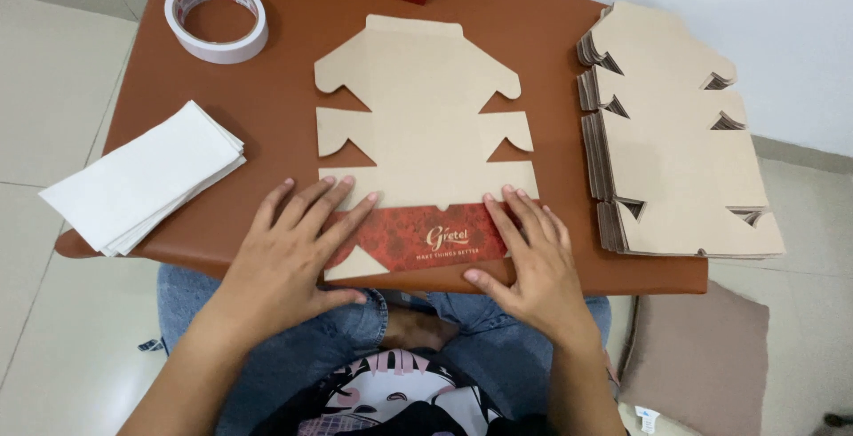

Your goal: Assembling a cardboard gift box by folding pre-cut templates and inserting a paper liner.

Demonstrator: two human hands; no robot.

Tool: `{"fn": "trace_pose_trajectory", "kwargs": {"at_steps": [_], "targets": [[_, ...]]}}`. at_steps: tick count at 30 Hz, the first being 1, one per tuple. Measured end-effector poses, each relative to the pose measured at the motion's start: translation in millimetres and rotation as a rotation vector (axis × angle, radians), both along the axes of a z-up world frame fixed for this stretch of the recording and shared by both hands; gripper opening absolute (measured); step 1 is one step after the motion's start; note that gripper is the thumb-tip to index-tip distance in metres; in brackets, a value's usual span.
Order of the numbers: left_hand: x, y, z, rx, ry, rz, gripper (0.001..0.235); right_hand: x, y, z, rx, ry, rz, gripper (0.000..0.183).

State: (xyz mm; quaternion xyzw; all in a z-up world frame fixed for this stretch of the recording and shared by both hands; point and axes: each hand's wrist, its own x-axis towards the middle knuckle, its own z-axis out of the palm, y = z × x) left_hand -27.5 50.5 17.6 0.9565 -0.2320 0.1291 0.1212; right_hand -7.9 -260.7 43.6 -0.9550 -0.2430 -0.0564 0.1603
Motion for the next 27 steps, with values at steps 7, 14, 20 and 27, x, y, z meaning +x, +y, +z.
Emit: {"fn": "trace_pose_trajectory", "kwargs": {"at_steps": [7, 14, 20, 27], "targets": [[-29, 12, 11, -0.080, 0.061, -0.021, 0.067, -37, -33, -18, -0.116, -0.007, -0.021, 0.086], [-7, 5, 1, -0.661, 0.086, 0.059, 0.013, -20, -74, -48, 0.739, -0.066, -0.107, 0.024], [23, -10, -8, -0.572, -0.008, 0.305, 0.026, 12, -5, -3, 0.915, 0.119, -0.307, 0.071], [26, -18, -9, -0.344, -0.040, 0.450, 0.025, 17, 5, -5, 0.510, -0.001, -0.433, 0.081]]}}
